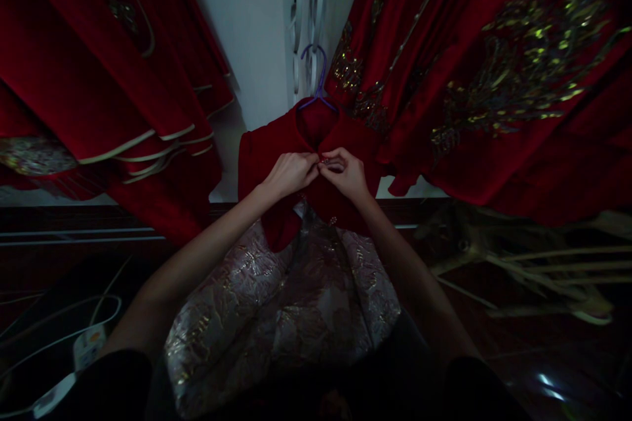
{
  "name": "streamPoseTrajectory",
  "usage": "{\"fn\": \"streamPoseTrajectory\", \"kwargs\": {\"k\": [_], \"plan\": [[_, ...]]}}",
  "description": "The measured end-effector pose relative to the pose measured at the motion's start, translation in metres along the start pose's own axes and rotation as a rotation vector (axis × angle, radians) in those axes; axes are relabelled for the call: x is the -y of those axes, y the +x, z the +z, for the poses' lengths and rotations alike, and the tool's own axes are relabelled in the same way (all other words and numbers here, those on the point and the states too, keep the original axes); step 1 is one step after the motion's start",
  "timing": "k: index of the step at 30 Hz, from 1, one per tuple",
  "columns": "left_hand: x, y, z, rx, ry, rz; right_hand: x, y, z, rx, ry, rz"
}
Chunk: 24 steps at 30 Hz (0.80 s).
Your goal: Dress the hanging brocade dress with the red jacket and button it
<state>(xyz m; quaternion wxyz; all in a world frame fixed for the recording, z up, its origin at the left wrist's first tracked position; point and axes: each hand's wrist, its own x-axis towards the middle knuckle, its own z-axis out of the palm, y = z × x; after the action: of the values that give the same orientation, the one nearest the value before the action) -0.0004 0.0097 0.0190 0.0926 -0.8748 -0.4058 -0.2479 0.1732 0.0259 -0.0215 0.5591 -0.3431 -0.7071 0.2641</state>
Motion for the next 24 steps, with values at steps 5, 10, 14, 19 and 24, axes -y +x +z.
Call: {"fn": "streamPoseTrajectory", "kwargs": {"k": [5, 10, 14, 19, 24], "plan": [[-0.003, 0.000, 0.013, -0.053, -0.198, -0.044, -0.003, 0.009, 0.004, -0.048, -0.135, -0.019], [-0.027, -0.007, 0.056, -0.436, -0.951, -0.485, -0.014, 0.002, 0.020, -0.052, 0.045, 0.017], [-0.045, -0.016, 0.081, -0.409, -1.626, -0.754, -0.022, -0.032, 0.028, -0.017, 0.096, 0.076], [-0.045, -0.027, 0.085, -0.282, -1.764, -0.740, -0.028, -0.071, 0.013, 0.073, -0.051, 0.036], [-0.038, -0.040, 0.080, -0.282, -1.730, -0.724, -0.021, -0.069, -0.021, 0.116, -0.279, 0.125]]}}
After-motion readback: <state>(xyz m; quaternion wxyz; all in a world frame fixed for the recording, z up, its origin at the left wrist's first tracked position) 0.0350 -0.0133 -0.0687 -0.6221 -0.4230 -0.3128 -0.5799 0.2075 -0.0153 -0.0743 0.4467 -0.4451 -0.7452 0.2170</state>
